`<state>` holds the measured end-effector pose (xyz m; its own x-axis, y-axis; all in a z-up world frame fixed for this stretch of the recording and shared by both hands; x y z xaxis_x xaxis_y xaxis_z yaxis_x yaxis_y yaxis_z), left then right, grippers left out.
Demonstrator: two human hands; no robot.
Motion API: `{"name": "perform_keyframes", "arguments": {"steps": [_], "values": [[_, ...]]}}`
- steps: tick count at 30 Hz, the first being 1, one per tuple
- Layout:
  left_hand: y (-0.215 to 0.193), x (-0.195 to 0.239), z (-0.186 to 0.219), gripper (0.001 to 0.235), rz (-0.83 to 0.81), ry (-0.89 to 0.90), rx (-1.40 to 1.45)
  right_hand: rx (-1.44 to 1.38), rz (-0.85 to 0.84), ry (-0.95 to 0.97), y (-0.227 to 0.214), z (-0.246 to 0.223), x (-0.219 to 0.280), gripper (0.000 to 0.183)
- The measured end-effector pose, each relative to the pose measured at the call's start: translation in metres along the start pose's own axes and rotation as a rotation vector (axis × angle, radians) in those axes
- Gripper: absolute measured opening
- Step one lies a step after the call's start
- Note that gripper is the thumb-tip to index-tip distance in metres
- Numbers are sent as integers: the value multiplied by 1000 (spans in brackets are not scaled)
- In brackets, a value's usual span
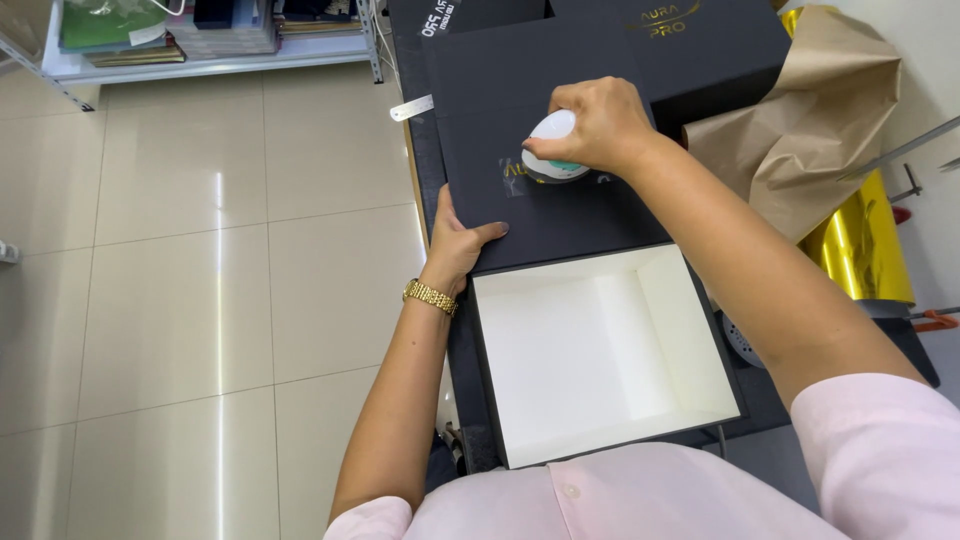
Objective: Applying a gold decal to a black box lid using a handheld heat press tool
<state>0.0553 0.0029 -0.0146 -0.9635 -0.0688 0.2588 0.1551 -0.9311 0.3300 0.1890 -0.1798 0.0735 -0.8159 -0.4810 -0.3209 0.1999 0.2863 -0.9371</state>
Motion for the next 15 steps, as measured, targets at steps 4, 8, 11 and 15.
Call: {"name": "perform_keyframes", "arguments": {"steps": [4, 8, 11, 15], "values": [[0, -3, -2, 82, -11, 21, -16, 44, 78, -66, -2, 8, 3, 45], [-1, -5, -4, 78, -9, 50, 21, 64, 34, -21, -2, 20, 5, 46], [-1, -5, -4, 75, -11, 50, 28, 91, 64, -35, -4, 30, 10, 45], [0, -4, -5, 76, -8, 40, 47, 102, 69, 23, -6, 46, 16, 45]]}}
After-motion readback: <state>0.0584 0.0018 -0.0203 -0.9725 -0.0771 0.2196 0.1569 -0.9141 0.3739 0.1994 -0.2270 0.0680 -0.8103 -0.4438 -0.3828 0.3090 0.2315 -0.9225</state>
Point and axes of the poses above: each hand's wrist, its own x-axis away from the middle knuckle, its own y-axis out of the palm, z = x × y, the point moved 6 cm from there along -x, towards the middle knuckle, and after that the axes turned 2 degrees about x, right-handed, at the moved point
